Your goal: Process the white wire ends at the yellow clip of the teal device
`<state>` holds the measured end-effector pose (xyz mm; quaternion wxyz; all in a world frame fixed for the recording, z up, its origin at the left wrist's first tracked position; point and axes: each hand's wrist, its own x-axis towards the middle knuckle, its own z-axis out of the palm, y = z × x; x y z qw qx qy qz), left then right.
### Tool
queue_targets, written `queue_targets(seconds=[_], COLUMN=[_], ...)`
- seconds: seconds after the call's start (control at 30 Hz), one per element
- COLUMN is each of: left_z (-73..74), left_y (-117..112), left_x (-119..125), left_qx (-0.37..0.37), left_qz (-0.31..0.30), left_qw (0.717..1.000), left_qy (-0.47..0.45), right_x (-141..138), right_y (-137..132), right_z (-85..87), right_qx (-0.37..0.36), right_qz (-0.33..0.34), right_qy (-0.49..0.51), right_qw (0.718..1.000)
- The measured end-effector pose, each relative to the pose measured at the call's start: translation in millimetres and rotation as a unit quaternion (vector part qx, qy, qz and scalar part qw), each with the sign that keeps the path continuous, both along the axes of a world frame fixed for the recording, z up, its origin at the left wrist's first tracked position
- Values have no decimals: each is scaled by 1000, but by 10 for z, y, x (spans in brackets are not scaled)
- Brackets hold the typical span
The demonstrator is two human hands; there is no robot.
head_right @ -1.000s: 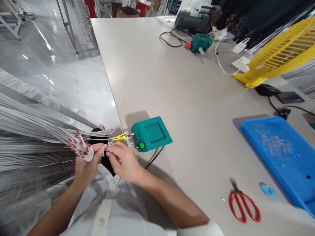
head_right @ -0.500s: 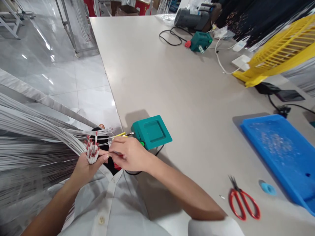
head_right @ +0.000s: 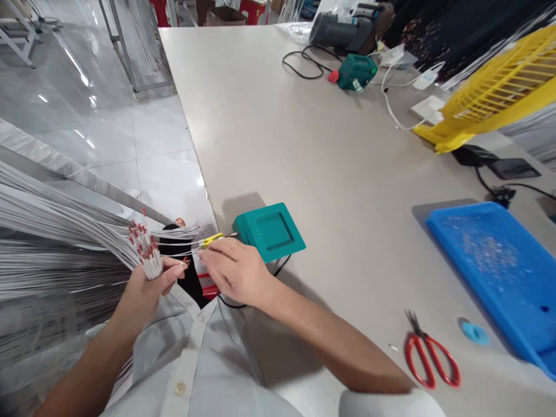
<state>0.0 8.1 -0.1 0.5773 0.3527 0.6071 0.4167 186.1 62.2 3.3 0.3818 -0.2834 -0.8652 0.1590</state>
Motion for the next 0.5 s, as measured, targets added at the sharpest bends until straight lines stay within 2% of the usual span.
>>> queue_targets(seconds=[0.07,0.13,0.2,0.3,0.5], left_z=[15,31,54,93,84], left_y=[0,3,8,15,16], left_x=[-3,3,17,36,47], left_qx=[2,4,13,20,22], left_qz=[-12,-29,-46,-68,-74], left_qw=[1000,999,999,997,996], left_qy=[16,21,23,23,40], right_x=[-11,-25,-41,-59,-72], right_y=[7,25,48,77,112], right_z=[83,155,194,197,181], right_qx=[-88,-166,-209,-199,-166], right_qz=[-9,14,50,87,103], right_qy=[41,52,34,-5,-50], right_qw=[995,985,976,976,980])
